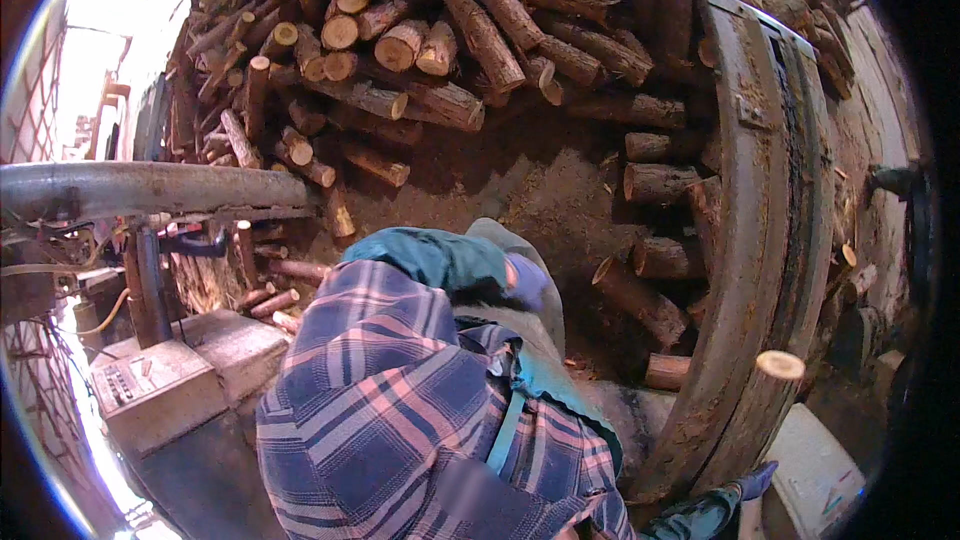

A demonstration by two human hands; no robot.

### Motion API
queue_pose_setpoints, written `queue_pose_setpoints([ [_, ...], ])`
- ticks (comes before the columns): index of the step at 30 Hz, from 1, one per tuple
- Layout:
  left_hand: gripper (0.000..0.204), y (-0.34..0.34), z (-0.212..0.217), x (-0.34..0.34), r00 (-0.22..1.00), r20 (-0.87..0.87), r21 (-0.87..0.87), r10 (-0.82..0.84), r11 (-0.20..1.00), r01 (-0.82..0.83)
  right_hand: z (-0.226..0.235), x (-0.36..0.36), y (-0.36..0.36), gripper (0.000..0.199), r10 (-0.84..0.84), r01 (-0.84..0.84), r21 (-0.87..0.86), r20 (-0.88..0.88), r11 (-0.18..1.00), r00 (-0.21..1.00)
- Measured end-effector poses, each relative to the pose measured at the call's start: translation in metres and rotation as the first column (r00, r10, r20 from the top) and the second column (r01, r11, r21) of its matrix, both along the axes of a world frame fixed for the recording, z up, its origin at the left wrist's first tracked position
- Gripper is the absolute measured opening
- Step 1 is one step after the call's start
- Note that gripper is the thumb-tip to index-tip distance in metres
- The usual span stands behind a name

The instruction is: The person repeatedly picks up logs from a large pile, places them onto a log splitter, and then moves the split pieces to a separate stack. The task involves continuous manual handling of wood in a repetitive cycle.

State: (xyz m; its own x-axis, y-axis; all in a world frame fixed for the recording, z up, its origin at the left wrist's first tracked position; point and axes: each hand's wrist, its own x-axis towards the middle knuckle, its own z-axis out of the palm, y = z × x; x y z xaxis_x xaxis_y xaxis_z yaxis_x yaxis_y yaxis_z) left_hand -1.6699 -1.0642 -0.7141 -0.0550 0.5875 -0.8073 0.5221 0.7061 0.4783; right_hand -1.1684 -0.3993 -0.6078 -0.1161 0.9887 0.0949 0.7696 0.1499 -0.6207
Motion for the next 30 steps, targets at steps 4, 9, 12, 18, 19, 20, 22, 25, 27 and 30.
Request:
queue_pose_setpoints([
  [4, 0.051, -0.094, -0.077, -0.048, 0.871, -0.105, 0.028, 0.48, 0.877, -0.48, 0.038, -0.278, -0.121, 0.055, 0.507, -0.45, 0.251, -0.263, 0.857, 0.821],
  [9, 0.054, -0.116, -0.076, -0.144, 0.585, 0.089, -0.029, 0.806, 0.589, -0.807, -0.007, -0.569, -0.359, 0.025, 0.667, -0.871, -0.064, -0.618, 0.486, 0.418],
  [12, 0.049, -0.148, -0.113, -0.226, 0.494, 0.16, 0.164, 0.854, 0.471, -0.867, -0.073, -0.69, -0.461, 0.029, 0.506, -0.899, -0.401, -0.747, 0.174, 0.431],
  [18, 0.037, -0.202, -0.21, -0.402, -0.021, 0.313, 0.144, 0.949, -0.07, -0.987, -0.26, -0.858, -0.573, 0.056, 0.349, -0.591, -0.799, -0.589, -0.116, 0.729],
  [19, 0.037, -0.218, -0.248, -0.429, -0.088, 0.524, 0.156, 0.847, -0.197, -0.968, -0.298, -0.894, -0.58, 0.06, 0.391, -0.578, -0.807, -0.575, -0.125, 0.719],
  [20, 0.038, -0.213, -0.257, -0.47, -0.157, 0.639, 0.098, 0.753, -0.281, -0.955, -0.348, -0.931, -0.574, 0.064, 0.418, -0.56, -0.822, -0.545, -0.097, 0.727],
  [22, 0.039, -0.2, -0.251, -0.549, -0.219, 0.691, 0.1, 0.689, -0.391, -0.915, -0.411, -1.01, -0.571, 0.072, 0.465, -0.563, -0.827, -0.496, 0.005, 0.733],
  [25, 0.052, -0.209, -0.264, -0.637, -0.326, 0.578, 0.146, 0.748, -0.489, -0.86, -0.44, -1.15, -0.589, 0.078, 0.502, -0.567, -0.813, -0.438, 0.132, 0.746],
  [27, 0.052, -0.212, -0.288, -0.663, -0.393, 0.537, 0.184, 0.747, -0.558, -0.809, -0.463, -1.211, -0.608, 0.08, 0.594, -0.482, -0.872, -0.347, 0.079, 0.726],
  [30, 0.06, -0.216, -0.291, -0.674, -0.361, 0.557, 0.101, 0.747, -0.493, -0.864, -0.501, -1.232, -0.62, 0.087, 0.858, -0.579, -0.799, -0.175, 0.164, 0.484],
])
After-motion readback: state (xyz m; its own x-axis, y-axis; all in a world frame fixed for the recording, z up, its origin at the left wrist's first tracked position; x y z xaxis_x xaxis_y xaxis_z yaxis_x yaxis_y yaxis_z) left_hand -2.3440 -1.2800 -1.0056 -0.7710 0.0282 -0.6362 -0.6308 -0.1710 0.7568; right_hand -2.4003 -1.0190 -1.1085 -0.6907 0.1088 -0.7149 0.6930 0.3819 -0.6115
